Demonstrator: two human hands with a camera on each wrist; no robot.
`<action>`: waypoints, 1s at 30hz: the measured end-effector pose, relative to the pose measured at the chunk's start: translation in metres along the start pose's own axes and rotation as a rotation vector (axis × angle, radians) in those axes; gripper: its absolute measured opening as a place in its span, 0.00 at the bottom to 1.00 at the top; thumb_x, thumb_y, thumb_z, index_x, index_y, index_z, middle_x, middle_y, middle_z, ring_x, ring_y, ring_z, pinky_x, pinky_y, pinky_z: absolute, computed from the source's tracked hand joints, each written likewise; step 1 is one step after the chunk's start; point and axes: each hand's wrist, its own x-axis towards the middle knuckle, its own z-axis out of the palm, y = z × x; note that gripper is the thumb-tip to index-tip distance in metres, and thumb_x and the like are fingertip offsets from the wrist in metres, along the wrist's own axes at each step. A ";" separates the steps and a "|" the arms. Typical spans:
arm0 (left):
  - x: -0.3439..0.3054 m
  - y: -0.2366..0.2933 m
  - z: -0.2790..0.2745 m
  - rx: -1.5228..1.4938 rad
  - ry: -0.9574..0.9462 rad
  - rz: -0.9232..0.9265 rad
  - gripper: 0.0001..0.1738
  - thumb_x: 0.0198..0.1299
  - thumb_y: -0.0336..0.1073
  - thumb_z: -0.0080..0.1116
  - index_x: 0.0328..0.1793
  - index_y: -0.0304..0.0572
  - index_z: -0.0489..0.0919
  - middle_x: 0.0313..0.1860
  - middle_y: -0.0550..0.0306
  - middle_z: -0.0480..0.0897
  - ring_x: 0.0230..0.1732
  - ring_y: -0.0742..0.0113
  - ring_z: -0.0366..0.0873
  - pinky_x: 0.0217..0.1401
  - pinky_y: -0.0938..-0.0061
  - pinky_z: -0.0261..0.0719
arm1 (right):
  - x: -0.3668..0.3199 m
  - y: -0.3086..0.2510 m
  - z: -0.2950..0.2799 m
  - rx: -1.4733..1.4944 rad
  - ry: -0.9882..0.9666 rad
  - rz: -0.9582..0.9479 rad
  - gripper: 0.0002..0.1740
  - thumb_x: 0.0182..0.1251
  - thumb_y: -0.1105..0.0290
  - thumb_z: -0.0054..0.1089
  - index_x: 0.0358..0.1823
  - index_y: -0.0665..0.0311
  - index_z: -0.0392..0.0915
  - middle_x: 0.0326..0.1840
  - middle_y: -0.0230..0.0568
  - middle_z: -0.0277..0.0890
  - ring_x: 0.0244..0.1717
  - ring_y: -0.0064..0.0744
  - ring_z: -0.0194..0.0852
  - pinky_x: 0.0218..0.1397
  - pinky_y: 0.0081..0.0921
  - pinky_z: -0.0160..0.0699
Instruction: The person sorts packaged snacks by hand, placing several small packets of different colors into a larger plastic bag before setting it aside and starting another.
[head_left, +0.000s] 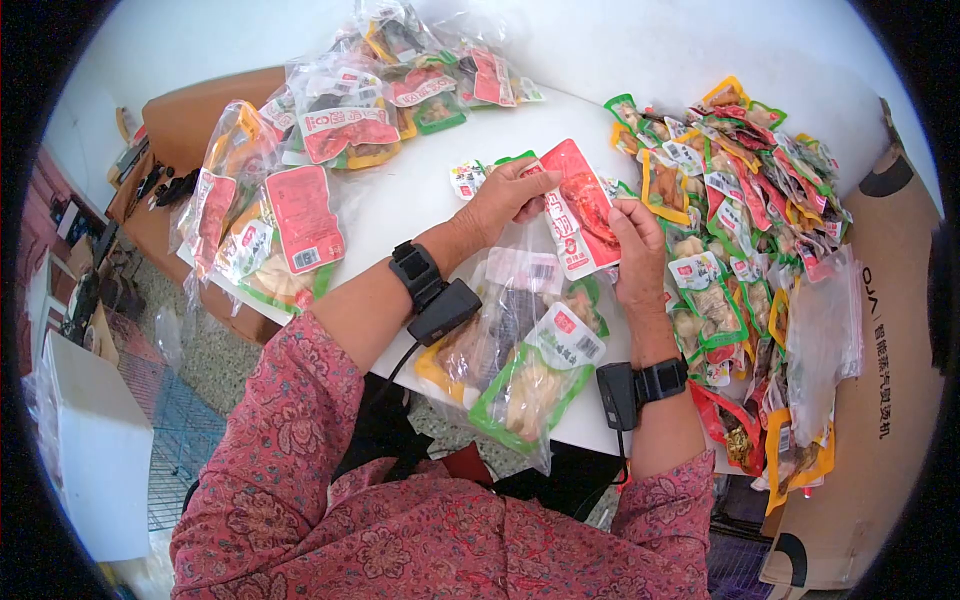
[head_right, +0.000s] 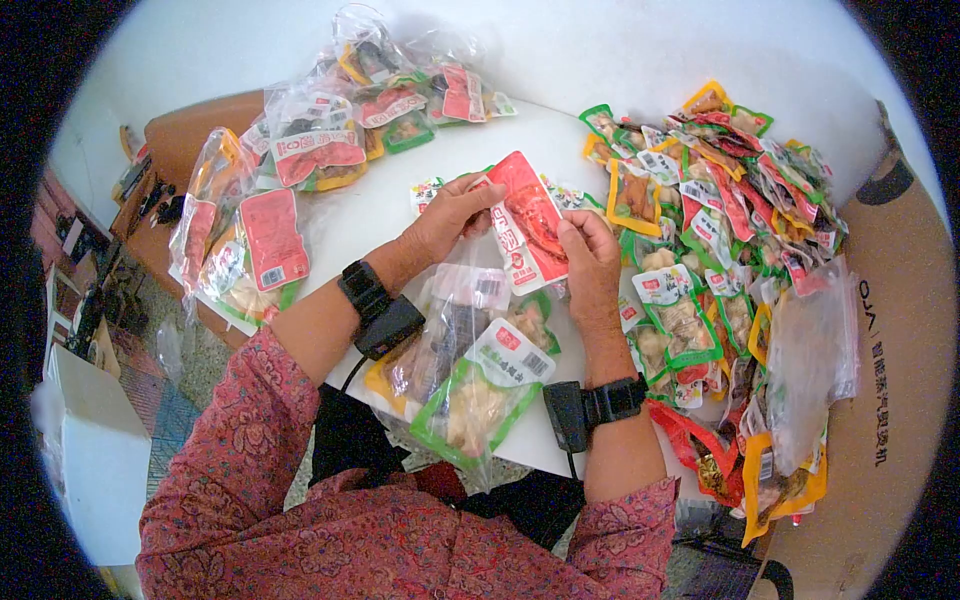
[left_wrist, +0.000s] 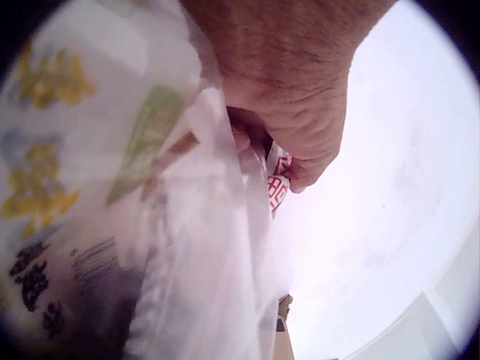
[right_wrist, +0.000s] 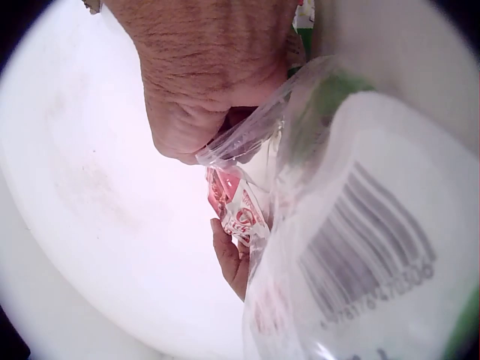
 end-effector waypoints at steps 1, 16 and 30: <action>0.000 -0.001 -0.001 0.000 0.000 0.000 0.10 0.58 0.43 0.55 0.31 0.47 0.70 0.18 0.70 0.67 0.16 0.84 0.58 0.17 0.86 0.53 | 0.000 0.000 0.000 0.003 0.003 0.001 0.06 0.61 0.73 0.50 0.35 0.69 0.72 0.31 0.28 0.68 0.33 0.14 0.64 0.39 0.13 0.66; 0.001 -0.001 -0.002 -0.002 -0.062 0.003 0.10 0.58 0.43 0.55 0.32 0.48 0.71 0.19 0.71 0.68 0.17 0.84 0.59 0.18 0.87 0.54 | 0.000 0.000 0.000 0.020 0.008 -0.006 0.06 0.61 0.73 0.50 0.34 0.69 0.72 0.31 0.28 0.68 0.33 0.14 0.63 0.39 0.13 0.65; 0.001 -0.002 -0.002 0.037 -0.070 0.026 0.13 0.59 0.46 0.53 0.31 0.47 0.71 0.17 0.70 0.67 0.16 0.83 0.59 0.18 0.87 0.55 | -0.001 -0.004 0.001 0.017 0.009 0.023 0.06 0.60 0.73 0.50 0.34 0.69 0.72 0.32 0.29 0.68 0.34 0.15 0.64 0.40 0.14 0.66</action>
